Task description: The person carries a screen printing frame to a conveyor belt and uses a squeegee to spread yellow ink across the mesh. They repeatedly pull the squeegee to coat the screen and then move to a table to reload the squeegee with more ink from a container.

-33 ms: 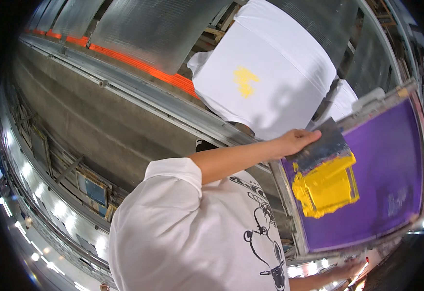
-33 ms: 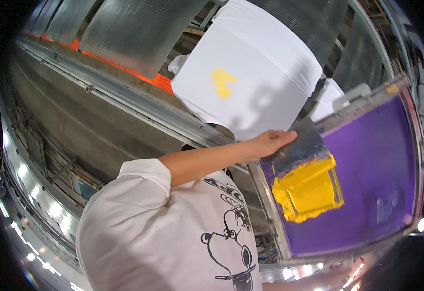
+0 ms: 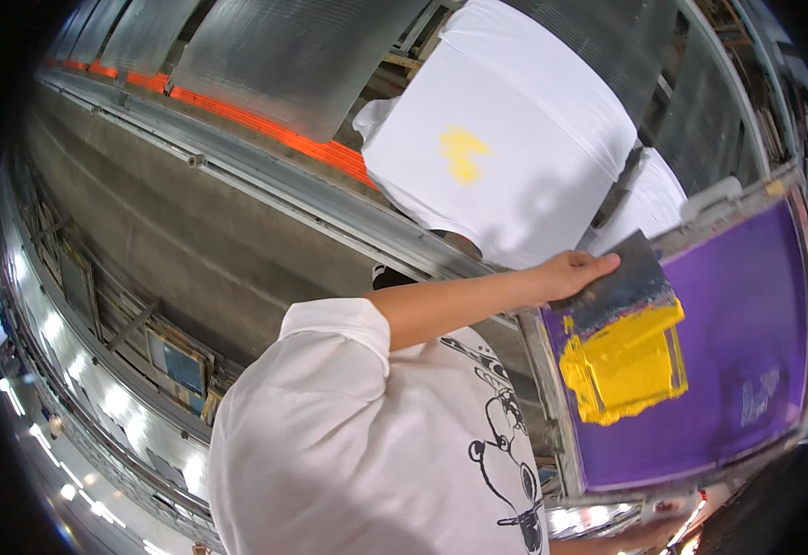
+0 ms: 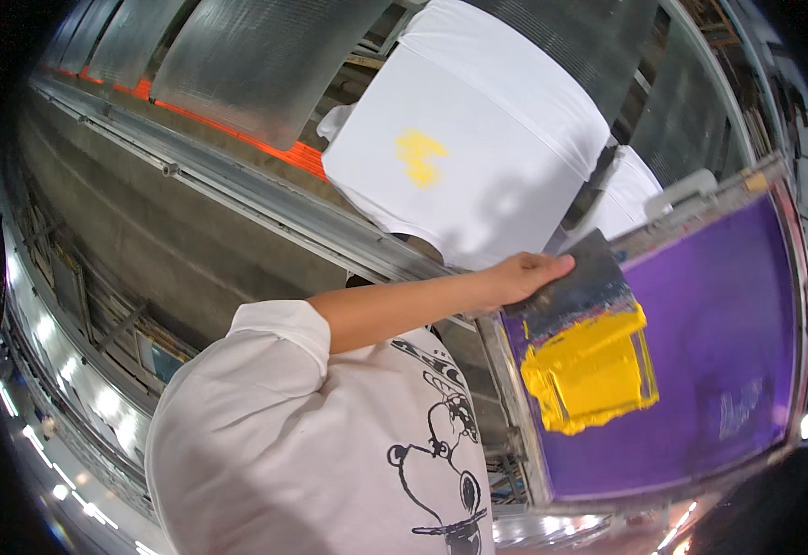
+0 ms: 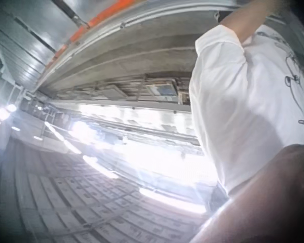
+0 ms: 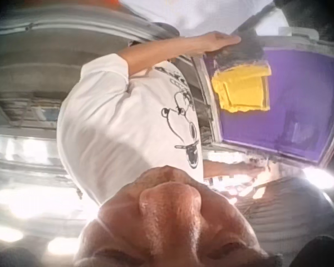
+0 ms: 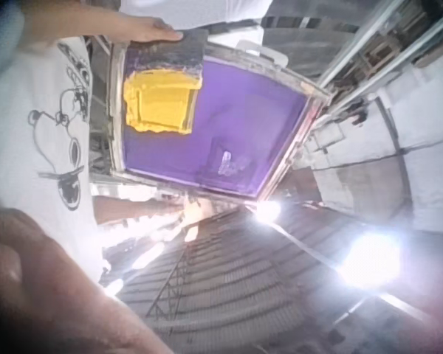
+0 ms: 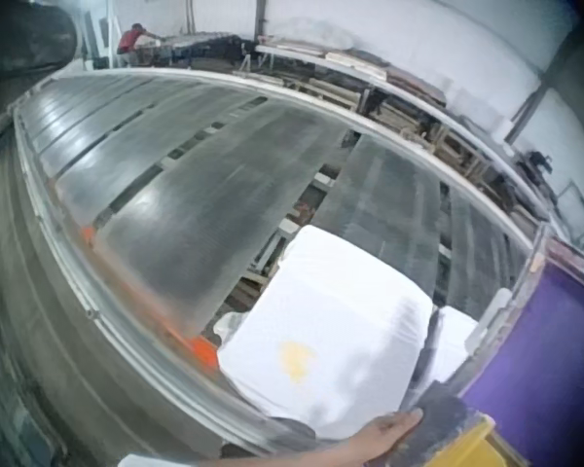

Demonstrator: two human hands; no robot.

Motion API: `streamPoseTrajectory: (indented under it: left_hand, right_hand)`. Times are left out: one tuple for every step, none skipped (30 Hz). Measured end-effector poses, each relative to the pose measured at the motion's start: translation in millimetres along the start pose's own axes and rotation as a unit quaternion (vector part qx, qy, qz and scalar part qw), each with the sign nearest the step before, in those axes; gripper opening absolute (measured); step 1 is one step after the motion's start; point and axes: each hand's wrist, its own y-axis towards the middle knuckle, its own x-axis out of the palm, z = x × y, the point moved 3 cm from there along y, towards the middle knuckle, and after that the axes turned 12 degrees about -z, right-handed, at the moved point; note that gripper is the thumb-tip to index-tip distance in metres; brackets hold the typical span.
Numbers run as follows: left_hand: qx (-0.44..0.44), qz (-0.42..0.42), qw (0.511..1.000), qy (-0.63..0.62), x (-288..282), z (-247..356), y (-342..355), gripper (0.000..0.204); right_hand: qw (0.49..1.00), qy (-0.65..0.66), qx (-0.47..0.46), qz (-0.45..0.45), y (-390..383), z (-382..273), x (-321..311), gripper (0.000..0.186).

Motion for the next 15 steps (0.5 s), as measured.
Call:
streamPoseTrajectory:
  left_hand:
    - [-0.002,-0.023,1.000,0.004,19.1,0.2,7.3,0.067]
    - [-0.001,-0.040,0.999,0.019,29.1,-3.3,16.7,0.068]
    - [-0.004,-0.060,0.998,0.030,44.3,-12.6,27.6,0.069]
    - [-0.008,-0.079,0.996,0.036,62.5,-29.3,38.9,0.070]
    - [-0.011,-0.069,0.993,0.099,73.3,-49.1,51.3,0.071]
    - [-0.012,-0.060,0.985,0.161,87.3,-69.4,64.2,0.073]
    - [-0.012,-0.051,0.973,0.223,98.7,-88.4,76.3,0.074]
    - [-0.040,-0.059,0.964,0.258,112.0,-111.3,88.8,0.075]
    - [-0.034,-0.068,0.960,0.270,107.4,-129.7,103.1,0.077]
    - [-0.027,-0.075,0.957,0.280,100.6,-147.1,115.4,0.079]
    - [-0.027,-0.093,0.953,0.287,105.4,-174.0,134.2,0.082]
    - [-0.077,-0.077,0.953,0.284,119.4,-174.6,127.9,0.077]
    - [-0.089,-0.078,0.959,0.256,119.8,-197.7,133.8,0.076]
    - [-0.104,-0.084,0.962,0.239,116.6,-223.9,146.2,0.076]
    - [-0.113,-0.088,0.967,0.210,115.7,-229.1,155.1,0.075]
  right_hand:
    - [1.000,0.021,0.001,-0.005,1.2,10.1,-11.7,0.051]
    - [0.999,0.039,0.009,0.010,-11.2,24.3,-32.6,0.052]
    - [0.998,0.055,0.014,0.029,-26.9,38.0,-52.8,0.053]
    - [0.997,0.067,0.022,0.045,-38.8,50.1,-73.6,0.054]
    - [0.995,0.077,0.028,0.061,-51.0,64.4,-91.0,0.055]
    - [0.992,0.090,0.034,0.076,-59.3,76.7,-109.5,0.056]
    - [0.991,0.100,0.039,0.084,-65.4,88.1,-125.4,0.057]
    - [0.987,0.113,0.047,0.102,-72.8,103.1,-143.1,0.058]
    - [0.984,0.128,0.049,0.111,-75.7,118.9,-156.0,0.059]
    - [0.981,0.145,0.054,0.120,-79.0,136.1,-165.1,0.061]
    - [0.977,0.154,0.054,0.140,-85.5,152.3,-182.6,0.062]
    - [0.972,0.163,0.058,0.158,-97.3,165.0,-199.8,0.063]
    - [0.969,0.167,0.058,0.175,-102.0,171.5,-217.9,0.064]
    - [0.963,0.180,0.058,0.194,-99.4,182.7,-232.4,0.065]
    - [0.961,0.180,0.057,0.203,-95.0,179.7,-238.2,0.066]
